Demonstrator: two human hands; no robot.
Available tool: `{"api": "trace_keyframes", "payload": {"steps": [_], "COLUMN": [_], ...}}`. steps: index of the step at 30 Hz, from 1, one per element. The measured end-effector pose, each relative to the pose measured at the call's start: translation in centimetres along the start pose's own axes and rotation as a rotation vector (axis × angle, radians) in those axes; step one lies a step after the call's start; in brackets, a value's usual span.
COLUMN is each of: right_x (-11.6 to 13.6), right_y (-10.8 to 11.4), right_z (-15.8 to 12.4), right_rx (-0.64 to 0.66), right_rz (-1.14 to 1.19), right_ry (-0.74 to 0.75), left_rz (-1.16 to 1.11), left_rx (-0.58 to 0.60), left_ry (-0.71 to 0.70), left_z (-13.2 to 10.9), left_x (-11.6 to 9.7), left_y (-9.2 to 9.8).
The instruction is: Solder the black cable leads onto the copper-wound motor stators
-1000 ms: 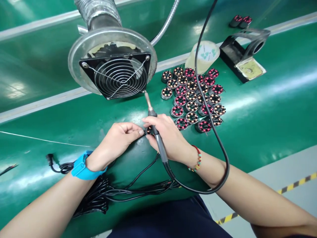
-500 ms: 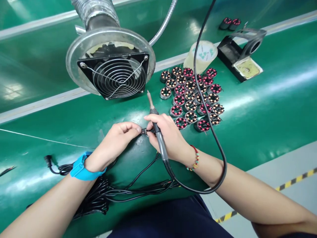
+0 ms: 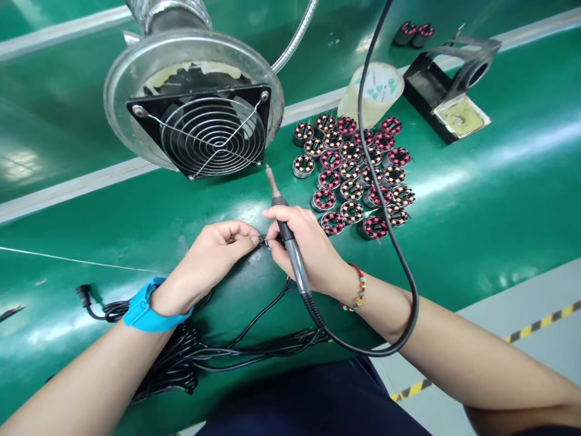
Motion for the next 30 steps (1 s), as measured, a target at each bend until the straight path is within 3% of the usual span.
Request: {"api": "trace_keyframes", "payload": {"steps": [12,21,26,30], "right_x": [0.03,0.51,0.08,-0.10], "right_y": [0.74,0.60,0.55,0.09], "right_z": [-0.05,-0.32,-0.16,-0.17], "right_rx": [-0.018,0.040,0.004,0.014], "right_rz": [-0.029,-0.092,-0.087,-0.071], "right_ry": [-0.018,0.076,-0.037,-0.019], "left_rz": [0.117,0.047,-0.036,-0.075], "left_rx": [-0.012,-0.010,0.001,0.012], "left_ry": [0.008,-0.038,-0.031,-0.009], "left_z": [0.09,-0.08,-0.02,-0.01], "left_x": [0.02,-0.39,-0.27,-0.18], "left_y": [0.02,-0.17,-0.15,-0.14]}}
Point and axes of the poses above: each hand's wrist, its own z-axis towards the middle knuckle, its own y-axis out of the back of the hand, x = y × z, the point moved 2 cm from there along z, towards the middle knuckle, and after that the axes turned 12 degrees about x, right-handed, at the moved point
